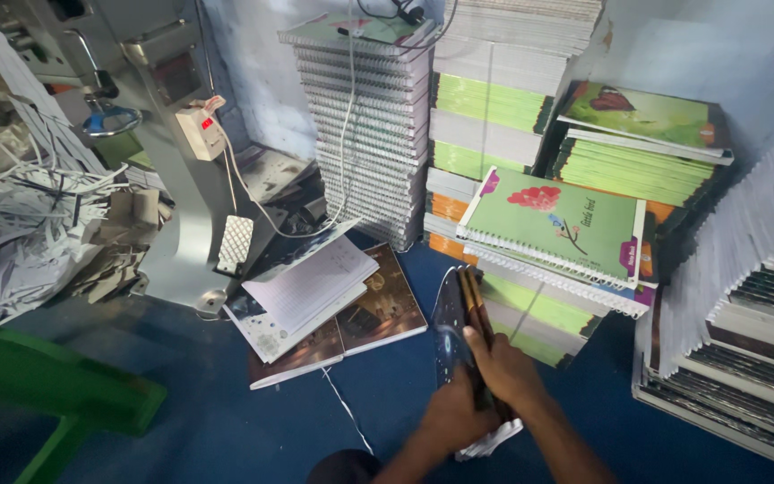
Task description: The person picks up notebooks from a pile on the floor, aligns them, and places them onto a growing stack. The person repeats this process, handling the notebooks by hand and organizing them into neat piles.
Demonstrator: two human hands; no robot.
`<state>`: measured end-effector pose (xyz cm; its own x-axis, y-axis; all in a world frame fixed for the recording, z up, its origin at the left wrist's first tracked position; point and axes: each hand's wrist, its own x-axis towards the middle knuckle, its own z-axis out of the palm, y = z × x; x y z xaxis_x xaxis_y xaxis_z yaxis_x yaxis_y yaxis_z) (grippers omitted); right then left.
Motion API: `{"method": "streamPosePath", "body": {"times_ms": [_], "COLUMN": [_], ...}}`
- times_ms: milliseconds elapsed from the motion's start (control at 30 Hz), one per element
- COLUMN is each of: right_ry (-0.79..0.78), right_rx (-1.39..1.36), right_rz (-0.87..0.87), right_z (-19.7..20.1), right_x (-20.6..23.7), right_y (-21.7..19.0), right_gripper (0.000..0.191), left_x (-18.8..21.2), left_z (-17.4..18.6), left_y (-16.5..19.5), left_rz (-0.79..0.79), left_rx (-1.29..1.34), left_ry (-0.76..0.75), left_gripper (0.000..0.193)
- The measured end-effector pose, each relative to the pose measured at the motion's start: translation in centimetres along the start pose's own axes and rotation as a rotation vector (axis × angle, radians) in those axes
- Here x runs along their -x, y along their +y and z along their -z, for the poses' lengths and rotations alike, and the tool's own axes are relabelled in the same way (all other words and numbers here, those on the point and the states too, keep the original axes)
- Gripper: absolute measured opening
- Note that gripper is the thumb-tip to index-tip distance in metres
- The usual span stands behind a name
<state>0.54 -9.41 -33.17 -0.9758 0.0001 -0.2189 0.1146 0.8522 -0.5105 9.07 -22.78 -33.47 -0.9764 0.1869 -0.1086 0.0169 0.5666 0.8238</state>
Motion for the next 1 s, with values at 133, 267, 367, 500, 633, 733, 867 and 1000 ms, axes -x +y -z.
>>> {"method": "streamPosePath", "body": {"times_ms": [133, 267, 367, 500, 633, 733, 867, 1000], "right_ry": [-0.06, -0.009, 0.002, 0.024, 0.008, -0.003, 0.006, -0.015], "right_rx": [0.065, 0.083, 0.097, 0.117, 0.123, 0.106, 0.115, 0.103], "right_rz": [0.032, 0.027, 0.014, 0.027, 0.005, -0.002, 0.005, 0.0], "right_z": [1.0, 1.0, 0.6, 0.4, 0.7, 0.9, 1.0, 1.1], "right_x": [0.5, 0.8, 0.7, 0.7, 0.8, 1.0, 1.0, 1.0], "right_y": [-0.4, -0.8, -0.9, -0.7, -0.8, -1.0, -1.2, -1.4], "right_gripper": [0.088, 0.078, 0.073, 0.072, 0.071, 0.069, 0.067, 0.067], "left_x": [-1.6, -3.8, -5.1, -5.3, -6.2, -6.5, -6.6, -6.5], "left_z": [0.6, 2.1, 4.6, 11.3, 19.8, 24.0, 25.4, 23.0], "left_y": [-3.7, -8.5, -10.6, -11.6, -12.6, -14.5, -16.1, -15.2], "left_rz": [-0.228, -0.261, -0.173, -0.014, 0.307, 0.374, 0.463, 0.513], "left_rx": [0.369, 0.291, 0.332, -0.28, -0.747, -0.999, -0.95, -0.879], "left_ry": [-0.303, -0.404, -0.248, 0.448, 0.486, 0.492, 0.391, 0.254], "left_gripper": [0.088, 0.067, 0.055, 0.042, 0.063, 0.058, 0.064, 0.04]}}
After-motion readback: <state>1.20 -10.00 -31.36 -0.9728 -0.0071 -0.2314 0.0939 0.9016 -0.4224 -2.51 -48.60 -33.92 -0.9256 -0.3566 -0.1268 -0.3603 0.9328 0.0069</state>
